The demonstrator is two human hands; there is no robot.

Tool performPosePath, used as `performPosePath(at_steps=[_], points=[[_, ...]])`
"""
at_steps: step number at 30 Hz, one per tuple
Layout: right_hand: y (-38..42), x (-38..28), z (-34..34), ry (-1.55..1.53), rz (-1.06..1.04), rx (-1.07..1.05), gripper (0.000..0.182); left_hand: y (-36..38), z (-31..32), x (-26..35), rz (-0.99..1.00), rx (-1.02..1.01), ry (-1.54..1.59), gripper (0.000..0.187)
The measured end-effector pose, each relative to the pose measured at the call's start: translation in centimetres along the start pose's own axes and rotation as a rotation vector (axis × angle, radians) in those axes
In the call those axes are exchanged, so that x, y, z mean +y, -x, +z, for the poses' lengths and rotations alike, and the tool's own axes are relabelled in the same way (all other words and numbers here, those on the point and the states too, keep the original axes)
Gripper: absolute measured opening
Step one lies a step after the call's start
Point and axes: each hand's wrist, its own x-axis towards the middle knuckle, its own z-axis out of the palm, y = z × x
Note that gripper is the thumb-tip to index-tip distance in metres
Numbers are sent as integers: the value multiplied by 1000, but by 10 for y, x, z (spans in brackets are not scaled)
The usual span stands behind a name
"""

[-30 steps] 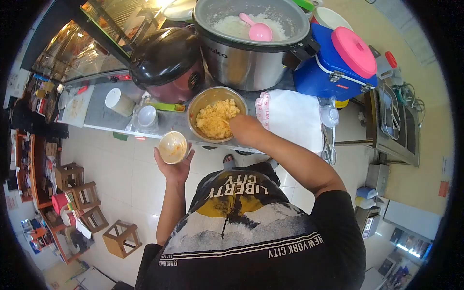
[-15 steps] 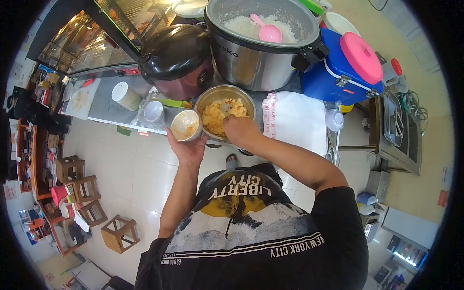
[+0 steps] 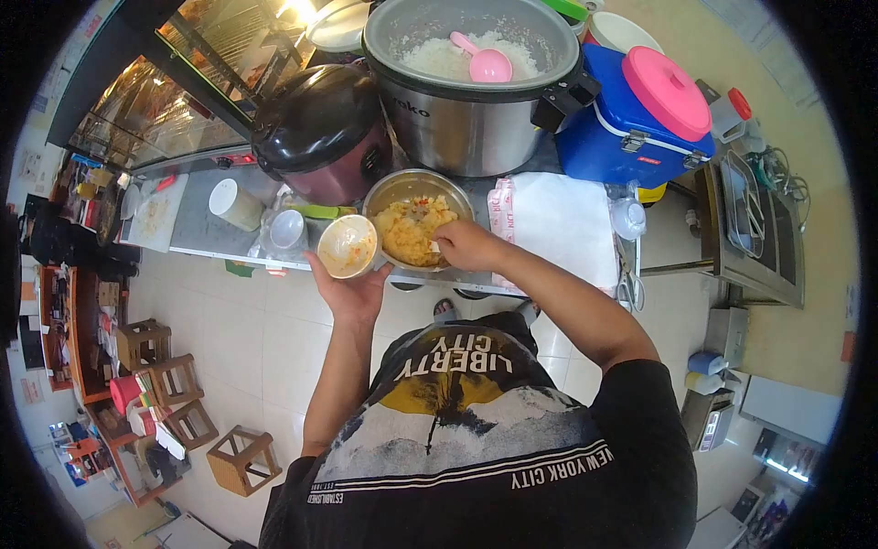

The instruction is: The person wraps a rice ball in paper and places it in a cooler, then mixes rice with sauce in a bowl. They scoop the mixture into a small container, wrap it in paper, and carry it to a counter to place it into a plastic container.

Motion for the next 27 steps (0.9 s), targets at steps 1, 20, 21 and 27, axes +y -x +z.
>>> performPosePath(at_steps=[1,20,21,27], points=[[-2,7,0,-9,1,-10,27,-1,-3,2,-8,5,-5,85],[5,-46,-61,418,-64,197,32,-69,23,-37,9,133,-453,77],[5,-53,-46,501,-83,198,34,-76,21,-44,-27,122,-354,76],[27,-66,-40,505,-143,207,41,-74,1,-48,-161,-9,-119,80]])
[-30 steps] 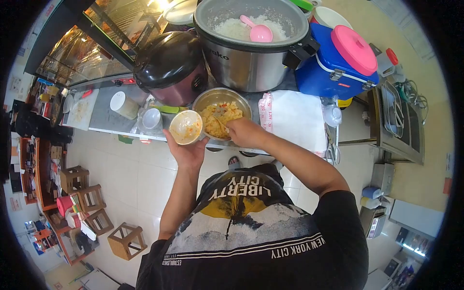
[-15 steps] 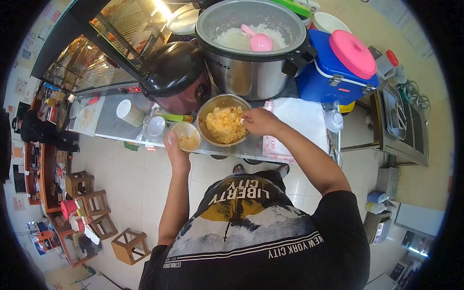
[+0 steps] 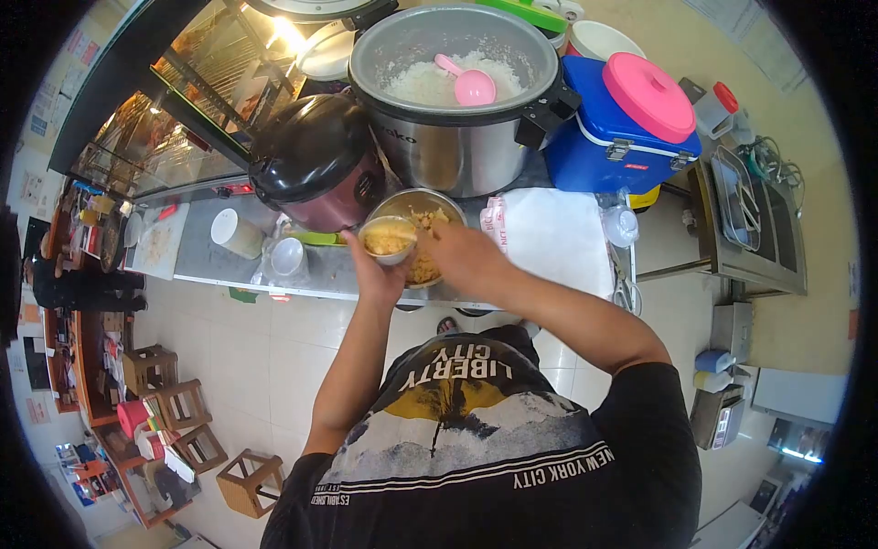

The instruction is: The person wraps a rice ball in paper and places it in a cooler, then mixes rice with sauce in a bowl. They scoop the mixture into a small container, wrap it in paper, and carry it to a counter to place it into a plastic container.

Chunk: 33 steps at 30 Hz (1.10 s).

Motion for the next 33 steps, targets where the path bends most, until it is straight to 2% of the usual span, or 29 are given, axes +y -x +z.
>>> performPosePath(at_steps=[3,6,7,10,14,17,20,25,28,30,33], points=[[-4,18,-36,-43,125,28,40,23,-1,17,29,77,-14,81],[-7,45,-16,131,180,-271,30,45,-13,29,96,109,20,81],[-4,44,-2,102,230,-360,22,50,-22,31,115,76,39,81],[10,30,22,67,168,-398,22,56,-42,27,172,83,29,80],[0,20,38,-35,120,-395,20,52,-49,17,126,164,96,79],[-9,53,75,-281,151,-363,24,51,-49,17,136,153,90,79],[-18,73,64,-609,373,-492,26,53,-53,18,133,120,70,78],[-1,97,66,-694,336,-272,30,47,-56,18,158,62,33,70],[6,84,37,-721,366,-163,29,35,-49,15,282,92,-228,65],[7,66,21,-680,370,-127,28,23,-36,9,289,82,-328,63],[12,33,37,-286,102,191,32,17,1,3,248,122,-320,63]])
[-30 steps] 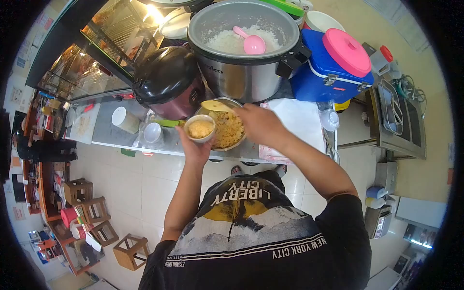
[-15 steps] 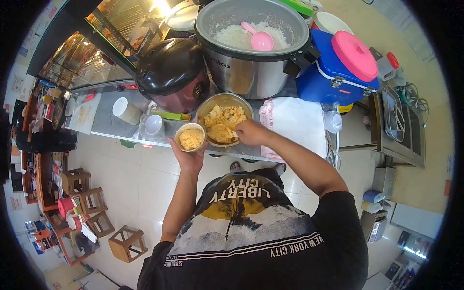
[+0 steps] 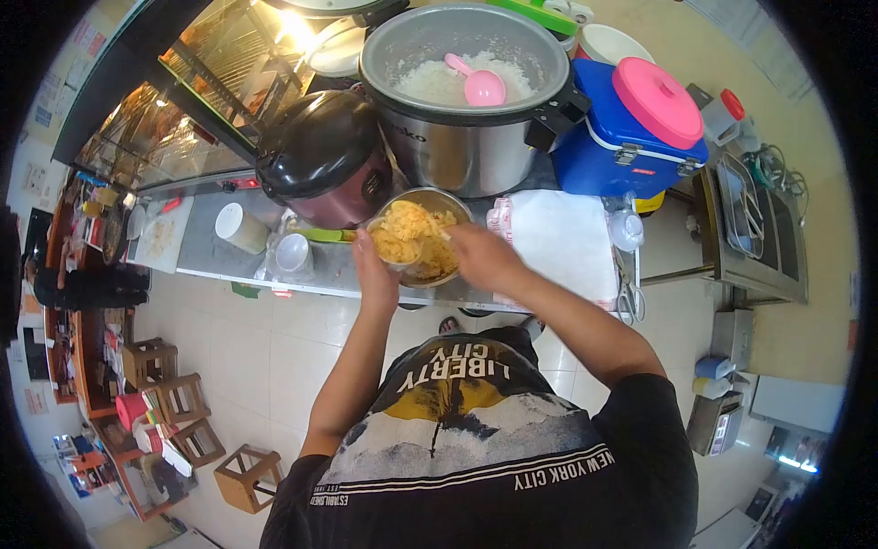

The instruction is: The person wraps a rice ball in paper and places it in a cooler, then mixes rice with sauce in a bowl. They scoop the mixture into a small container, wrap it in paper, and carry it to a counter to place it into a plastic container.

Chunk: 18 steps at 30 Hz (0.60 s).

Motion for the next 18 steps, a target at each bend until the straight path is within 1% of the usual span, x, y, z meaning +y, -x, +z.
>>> performPosePath(at_steps=[1,3,5,8,9,11,12,14,15,17,18], points=[[5,-17,4,82,7,-68,34,2,14,5,-26,21,25,63],[11,-50,5,245,22,-207,38,-6,22,-3,16,39,-53,67],[10,-56,8,257,-22,-238,41,-26,12,-26,60,52,-118,68],[10,-53,4,281,-80,-272,40,-16,25,-8,-108,39,-50,66],[6,-50,0,292,-100,-279,39,-14,24,-8,-110,11,-22,67],[-5,-49,-23,308,-47,-313,38,-13,23,-7,-109,-52,37,69],[-10,-46,-33,317,-21,-331,37,-16,19,-8,-142,-91,75,70],[-15,-29,-46,266,1,-145,31,-23,6,-11,-208,-156,154,73],[-17,-22,-51,239,7,-54,28,-25,5,-11,-219,-126,138,74],[-20,-5,-48,-86,194,-3,25,-29,4,-8,-246,-66,102,78],[-20,3,-40,-250,291,23,25,-29,4,-7,-248,-89,126,79]])
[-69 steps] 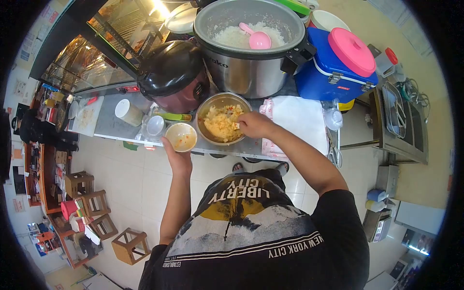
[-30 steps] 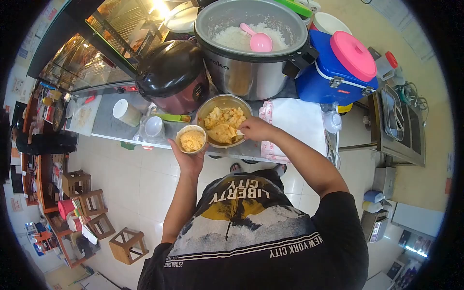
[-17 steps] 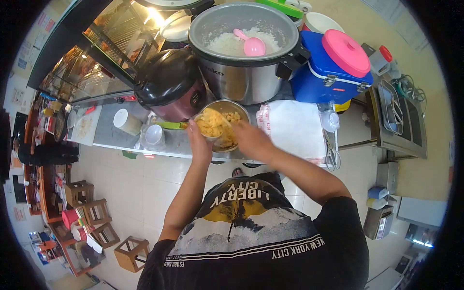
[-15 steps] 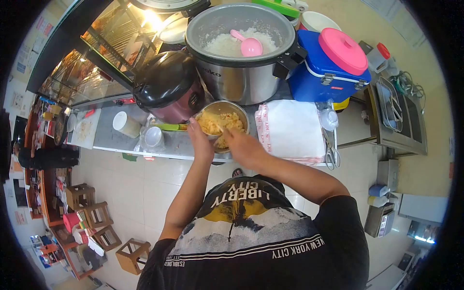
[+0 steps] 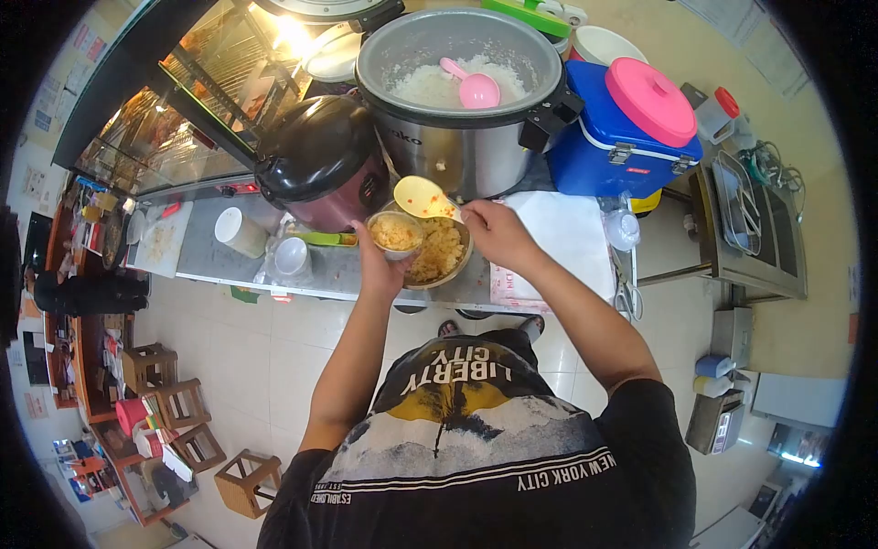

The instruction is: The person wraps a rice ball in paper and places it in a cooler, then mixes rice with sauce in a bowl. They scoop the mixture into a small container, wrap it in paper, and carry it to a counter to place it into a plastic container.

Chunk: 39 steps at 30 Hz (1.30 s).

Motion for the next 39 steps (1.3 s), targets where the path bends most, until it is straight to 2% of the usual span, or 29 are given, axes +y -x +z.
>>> performPosePath(at_steps=[3,4,8,11,14,17,20,23,26,29,32,35,39], points=[[0,36,42,-42,64,-117,29,-2,4,3,0,-83,13,82],[6,35,50,35,-25,-16,29,-4,3,2,8,-106,-11,83],[2,12,25,121,14,-171,28,-8,-6,1,33,-202,-37,83],[6,7,41,-10,1,-148,27,-11,7,-3,14,-49,6,79],[3,4,45,10,82,-169,28,3,35,6,42,244,-169,70],[-7,28,38,41,8,-233,27,10,36,9,76,245,-166,65],[-1,-18,-7,388,-12,-169,20,-18,-3,-2,299,64,-40,66],[4,-26,-9,788,-210,-127,16,-25,-27,5,354,-163,34,69],[12,-24,7,1047,-430,-82,16,-7,-15,17,340,-115,157,66],[5,-16,4,878,-292,-2,15,-11,-27,13,254,-140,281,69],[9,-38,7,351,10,97,20,-11,-24,6,249,-149,276,73],[26,-24,61,127,48,-24,29,0,3,2,290,-147,215,71],[24,-51,37,257,95,-185,30,11,-3,7,177,-210,227,73]])
